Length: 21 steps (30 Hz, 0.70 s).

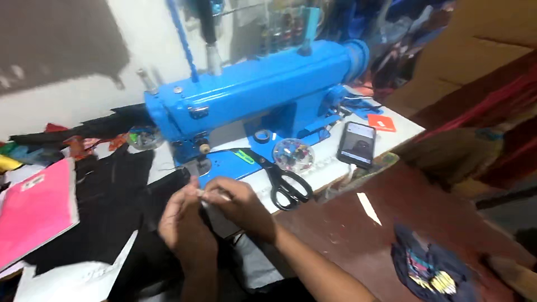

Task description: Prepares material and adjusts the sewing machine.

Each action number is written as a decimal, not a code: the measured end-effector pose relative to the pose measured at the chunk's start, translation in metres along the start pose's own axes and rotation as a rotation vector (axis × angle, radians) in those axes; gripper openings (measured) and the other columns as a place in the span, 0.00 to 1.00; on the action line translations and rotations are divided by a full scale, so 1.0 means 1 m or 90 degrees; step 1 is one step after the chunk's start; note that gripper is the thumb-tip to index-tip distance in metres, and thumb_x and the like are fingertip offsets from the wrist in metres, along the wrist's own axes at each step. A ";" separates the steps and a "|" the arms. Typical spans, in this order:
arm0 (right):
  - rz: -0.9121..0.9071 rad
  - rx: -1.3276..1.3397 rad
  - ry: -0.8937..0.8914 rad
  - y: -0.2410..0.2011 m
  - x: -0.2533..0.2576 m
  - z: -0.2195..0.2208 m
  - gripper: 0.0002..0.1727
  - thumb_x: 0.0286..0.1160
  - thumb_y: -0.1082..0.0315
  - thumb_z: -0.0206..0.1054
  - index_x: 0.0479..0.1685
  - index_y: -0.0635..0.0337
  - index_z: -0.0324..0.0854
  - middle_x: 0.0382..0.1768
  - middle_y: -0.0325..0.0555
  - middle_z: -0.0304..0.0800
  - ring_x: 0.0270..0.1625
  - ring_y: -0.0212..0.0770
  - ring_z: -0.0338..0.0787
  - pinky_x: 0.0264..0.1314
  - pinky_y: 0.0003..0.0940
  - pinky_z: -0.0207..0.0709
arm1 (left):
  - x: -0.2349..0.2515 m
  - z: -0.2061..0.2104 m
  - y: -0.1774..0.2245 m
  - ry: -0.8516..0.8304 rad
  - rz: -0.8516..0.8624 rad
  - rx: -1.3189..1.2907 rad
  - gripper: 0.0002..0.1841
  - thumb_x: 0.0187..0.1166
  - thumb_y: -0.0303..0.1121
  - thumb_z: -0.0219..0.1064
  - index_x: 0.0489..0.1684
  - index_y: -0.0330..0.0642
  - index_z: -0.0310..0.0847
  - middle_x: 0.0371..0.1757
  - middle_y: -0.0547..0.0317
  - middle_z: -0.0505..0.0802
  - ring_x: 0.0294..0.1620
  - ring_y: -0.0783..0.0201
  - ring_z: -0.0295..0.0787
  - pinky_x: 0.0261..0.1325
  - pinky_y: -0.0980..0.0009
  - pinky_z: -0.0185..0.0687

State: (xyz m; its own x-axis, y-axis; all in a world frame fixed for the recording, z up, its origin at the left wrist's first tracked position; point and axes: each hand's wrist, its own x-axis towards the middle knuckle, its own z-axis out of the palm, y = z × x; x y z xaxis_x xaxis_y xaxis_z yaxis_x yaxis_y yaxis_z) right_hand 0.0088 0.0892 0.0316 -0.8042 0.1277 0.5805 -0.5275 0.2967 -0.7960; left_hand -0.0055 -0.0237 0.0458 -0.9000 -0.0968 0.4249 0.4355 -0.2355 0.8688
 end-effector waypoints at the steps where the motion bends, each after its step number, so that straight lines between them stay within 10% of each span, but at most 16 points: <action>1: 0.022 -0.008 -0.011 0.000 -0.001 -0.001 0.12 0.82 0.67 0.65 0.45 0.69 0.89 0.34 0.48 0.92 0.32 0.27 0.87 0.38 0.22 0.82 | -0.002 0.002 0.000 0.022 -0.003 0.030 0.10 0.82 0.24 0.61 0.36 0.46 0.89 0.41 0.73 0.96 0.49 0.74 0.93 0.56 0.73 0.89; 12: 0.121 0.017 -0.040 -0.007 -0.010 -0.014 0.12 0.84 0.68 0.62 0.54 0.65 0.87 0.29 0.29 0.88 0.24 0.15 0.79 0.25 0.12 0.75 | -0.016 0.022 0.004 0.110 -0.036 0.016 0.04 0.77 0.24 0.69 0.37 0.34 0.91 0.45 0.60 0.95 0.53 0.74 0.92 0.58 0.76 0.88; 18: -0.021 -0.117 0.028 -0.003 -0.017 -0.005 0.11 0.79 0.69 0.66 0.45 0.66 0.92 0.37 0.38 0.91 0.41 0.18 0.87 0.49 0.13 0.82 | -0.020 0.022 0.011 0.116 -0.089 0.054 0.06 0.80 0.29 0.69 0.38 0.37 0.90 0.36 0.62 0.93 0.38 0.77 0.88 0.45 0.79 0.84; 21: -0.134 -0.323 0.065 -0.005 -0.016 0.002 0.12 0.78 0.65 0.67 0.41 0.64 0.94 0.31 0.45 0.87 0.35 0.26 0.84 0.41 0.17 0.78 | -0.019 0.016 0.016 0.114 -0.127 0.061 0.06 0.82 0.31 0.69 0.39 0.38 0.90 0.33 0.64 0.93 0.34 0.78 0.87 0.41 0.80 0.83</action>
State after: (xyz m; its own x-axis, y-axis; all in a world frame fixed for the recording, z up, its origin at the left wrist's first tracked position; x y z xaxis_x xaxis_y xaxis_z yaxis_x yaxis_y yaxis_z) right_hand 0.0237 0.0841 0.0259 -0.6518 0.1003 0.7517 -0.4551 0.7412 -0.4935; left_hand 0.0189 -0.0098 0.0560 -0.9528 -0.2297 0.1984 0.2410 -0.1751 0.9546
